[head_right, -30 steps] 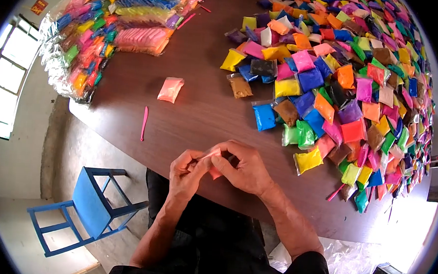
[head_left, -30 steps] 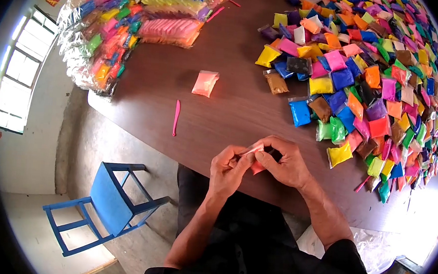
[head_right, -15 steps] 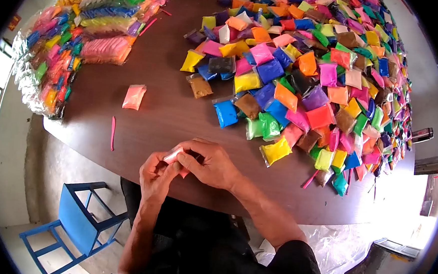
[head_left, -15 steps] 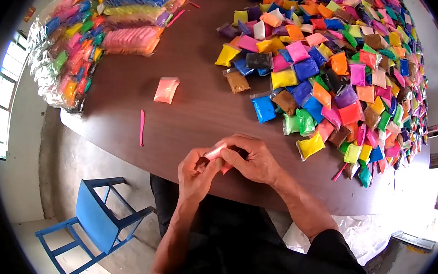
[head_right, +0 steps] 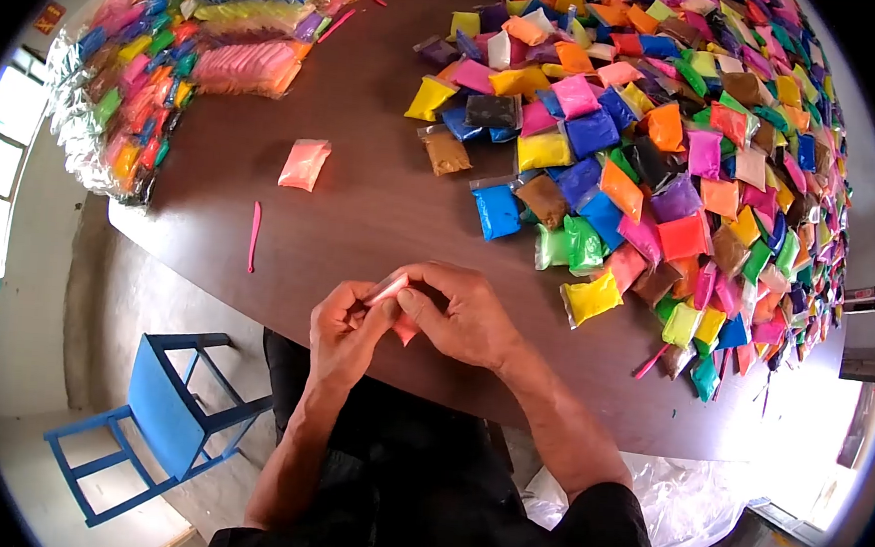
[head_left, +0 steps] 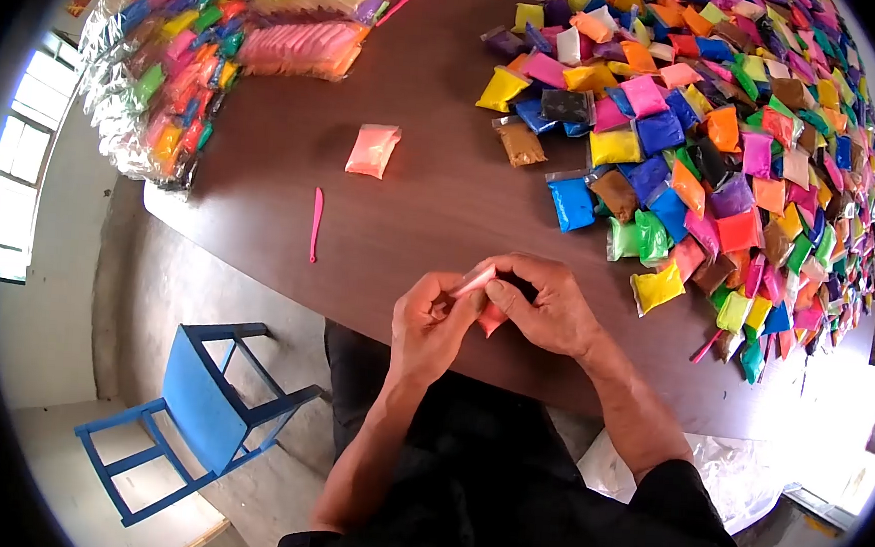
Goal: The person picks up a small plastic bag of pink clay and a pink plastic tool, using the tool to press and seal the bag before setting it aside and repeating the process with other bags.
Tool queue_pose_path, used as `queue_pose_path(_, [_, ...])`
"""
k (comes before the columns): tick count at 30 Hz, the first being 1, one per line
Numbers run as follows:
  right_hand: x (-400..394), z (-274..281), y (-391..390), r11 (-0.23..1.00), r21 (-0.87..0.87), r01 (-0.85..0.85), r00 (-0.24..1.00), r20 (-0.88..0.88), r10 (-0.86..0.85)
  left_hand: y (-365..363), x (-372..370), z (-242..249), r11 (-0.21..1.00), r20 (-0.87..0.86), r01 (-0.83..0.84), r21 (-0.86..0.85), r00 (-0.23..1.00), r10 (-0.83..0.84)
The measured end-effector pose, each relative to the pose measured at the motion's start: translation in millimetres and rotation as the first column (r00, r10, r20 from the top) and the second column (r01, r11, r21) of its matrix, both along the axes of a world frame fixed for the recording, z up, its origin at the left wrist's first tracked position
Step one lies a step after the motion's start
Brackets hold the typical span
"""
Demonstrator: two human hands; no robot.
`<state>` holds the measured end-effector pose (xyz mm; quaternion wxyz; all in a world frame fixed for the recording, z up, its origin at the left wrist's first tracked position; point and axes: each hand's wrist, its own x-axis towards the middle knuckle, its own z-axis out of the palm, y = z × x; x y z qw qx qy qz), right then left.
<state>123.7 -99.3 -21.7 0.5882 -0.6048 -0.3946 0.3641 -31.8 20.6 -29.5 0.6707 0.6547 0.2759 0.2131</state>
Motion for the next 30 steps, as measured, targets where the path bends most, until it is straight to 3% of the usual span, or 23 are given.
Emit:
queue_pose_path(2, [-1,-2,-1,0.999,-0.015,-0.042,0.999,-0.011,0.042,0,-1,-1,1.0,0.026,-0.013,-0.007,1.0,0.013])
queue_pose_path(4, [-6,-9,-1,0.995,0.012,0.103,0.991,0.089,-0.103,3,-1,8,0.996,-0.083,0.005,0.093,0.997,0.002])
queue_pose_path(8, [-12,-10,6,0.976,0.063,0.21,0.967,0.135,-0.217,-2,2,11,0.993,-0.044,-0.014,0.118,0.999,0.019])
queue_pose_path(10, [-16,-5,4,0.965,0.038,0.258,0.935,0.241,-0.26,-10,2,12,0.99,0.114,-0.127,0.058,0.986,0.12])
queue_pose_path(12, [-18,-11,5,0.959,0.08,0.272,0.905,0.318,-0.283,-5,-6,10,0.99,0.055,-0.133,0.035,0.99,0.131])
queue_pose_path(13, [-17,-12,5,0.957,0.093,0.275,0.859,0.423,-0.288,-1,-11,12,0.974,0.005,-0.152,0.168,0.988,0.153])
queue_pose_path(14, [-17,-12,5,0.956,0.107,0.275,0.802,0.523,-0.289,4,-17,13,0.941,-0.042,-0.162,0.297,0.982,0.182])
queue_pose_path(16, [-18,-12,3,0.956,0.091,0.278,0.781,0.558,-0.28,36,-32,10,0.693,-0.028,-0.136,0.708,0.975,0.22])
queue_pose_path(18, [-19,-12,6,0.956,0.075,0.285,0.758,0.592,-0.273,73,-51,8,0.476,-0.078,-0.086,0.875,0.946,0.315])
queue_pose_path(19, [-20,-13,8,0.939,0.117,0.324,0.723,0.61,-0.325,91,-58,10,0.476,-0.075,-0.092,0.875,0.944,0.321])
queue_pose_path(21, [-21,-15,10,0.921,0.159,0.356,0.681,0.63,-0.372,120,-66,14,0.323,-0.134,-0.02,0.946,0.885,0.445])
queue_pose_path(22, [-21,-15,10,0.914,0.198,0.354,0.645,0.656,-0.392,131,-67,12,0.325,-0.128,-0.029,0.945,0.884,0.45])
queue_pose_path(27, [-23,-4,5,0.915,0.274,0.297,0.51,0.765,-0.394,157,-74,-10,0.269,-0.155,0.058,0.961,0.922,0.355])
queue_pose_path(29, [-34,3,-4,0.952,0.159,0.262,0.502,0.82,-0.275,159,-83,-15,0.251,-0.142,0.057,0.966,0.932,0.333])
queue_pose_path(30, [-38,5,-8,0.956,0.15,0.253,0.497,0.827,-0.262,162,-87,-6,0.234,-0.204,0.142,0.962,0.941,0.271])
